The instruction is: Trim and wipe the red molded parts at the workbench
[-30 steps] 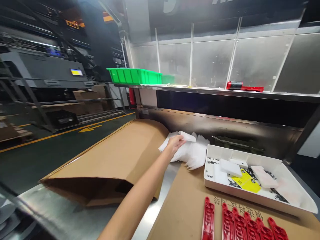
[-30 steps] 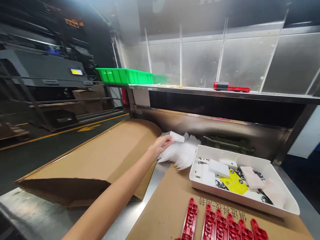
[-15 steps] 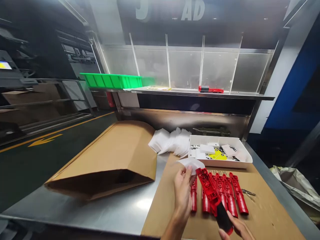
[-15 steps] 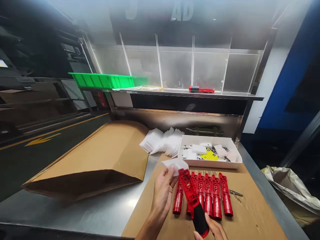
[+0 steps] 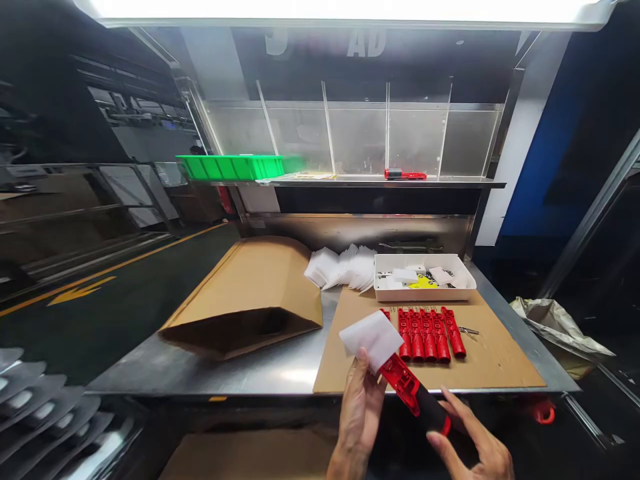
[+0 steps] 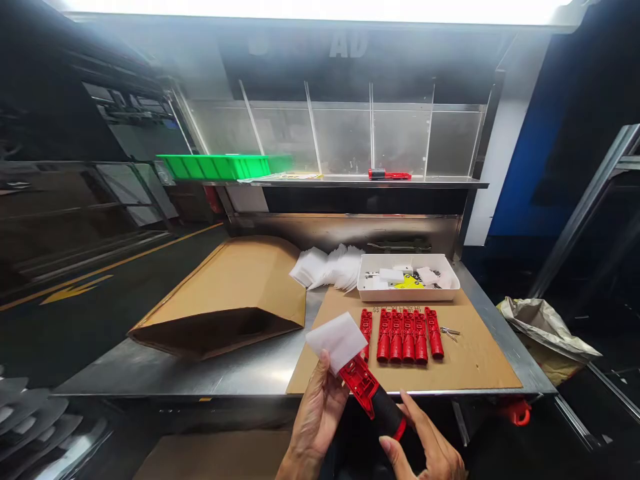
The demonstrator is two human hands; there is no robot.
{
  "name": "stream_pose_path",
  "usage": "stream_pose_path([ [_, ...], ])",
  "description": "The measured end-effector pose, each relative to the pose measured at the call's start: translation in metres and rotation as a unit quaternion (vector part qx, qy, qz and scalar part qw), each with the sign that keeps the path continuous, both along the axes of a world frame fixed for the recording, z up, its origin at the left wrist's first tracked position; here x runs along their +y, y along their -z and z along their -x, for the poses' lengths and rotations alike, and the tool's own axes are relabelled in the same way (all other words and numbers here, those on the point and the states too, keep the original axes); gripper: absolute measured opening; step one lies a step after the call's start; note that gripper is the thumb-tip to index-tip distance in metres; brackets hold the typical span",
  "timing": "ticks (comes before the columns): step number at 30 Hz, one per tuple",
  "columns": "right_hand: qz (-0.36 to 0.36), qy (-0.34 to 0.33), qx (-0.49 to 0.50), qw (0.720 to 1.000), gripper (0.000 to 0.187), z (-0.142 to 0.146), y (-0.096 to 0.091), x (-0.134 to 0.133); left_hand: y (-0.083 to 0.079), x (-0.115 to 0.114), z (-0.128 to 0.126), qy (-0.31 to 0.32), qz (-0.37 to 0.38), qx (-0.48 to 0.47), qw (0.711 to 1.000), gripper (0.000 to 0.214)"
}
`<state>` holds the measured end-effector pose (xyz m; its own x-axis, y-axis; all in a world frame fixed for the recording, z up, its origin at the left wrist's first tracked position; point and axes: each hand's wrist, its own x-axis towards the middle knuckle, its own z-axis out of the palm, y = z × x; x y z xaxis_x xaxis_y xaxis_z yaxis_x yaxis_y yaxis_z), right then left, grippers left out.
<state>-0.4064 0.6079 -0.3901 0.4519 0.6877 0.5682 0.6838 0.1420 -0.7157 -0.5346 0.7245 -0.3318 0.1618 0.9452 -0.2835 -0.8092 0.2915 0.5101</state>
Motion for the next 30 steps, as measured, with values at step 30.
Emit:
stream_pose_path([
  [30,0.139,-0.122,-0.182,0.966,0.028,-0.027,-0.063,-0.047,0.068,-0.125,-0.002,0.177,0.123,-0.204,0.955,0.045],
])
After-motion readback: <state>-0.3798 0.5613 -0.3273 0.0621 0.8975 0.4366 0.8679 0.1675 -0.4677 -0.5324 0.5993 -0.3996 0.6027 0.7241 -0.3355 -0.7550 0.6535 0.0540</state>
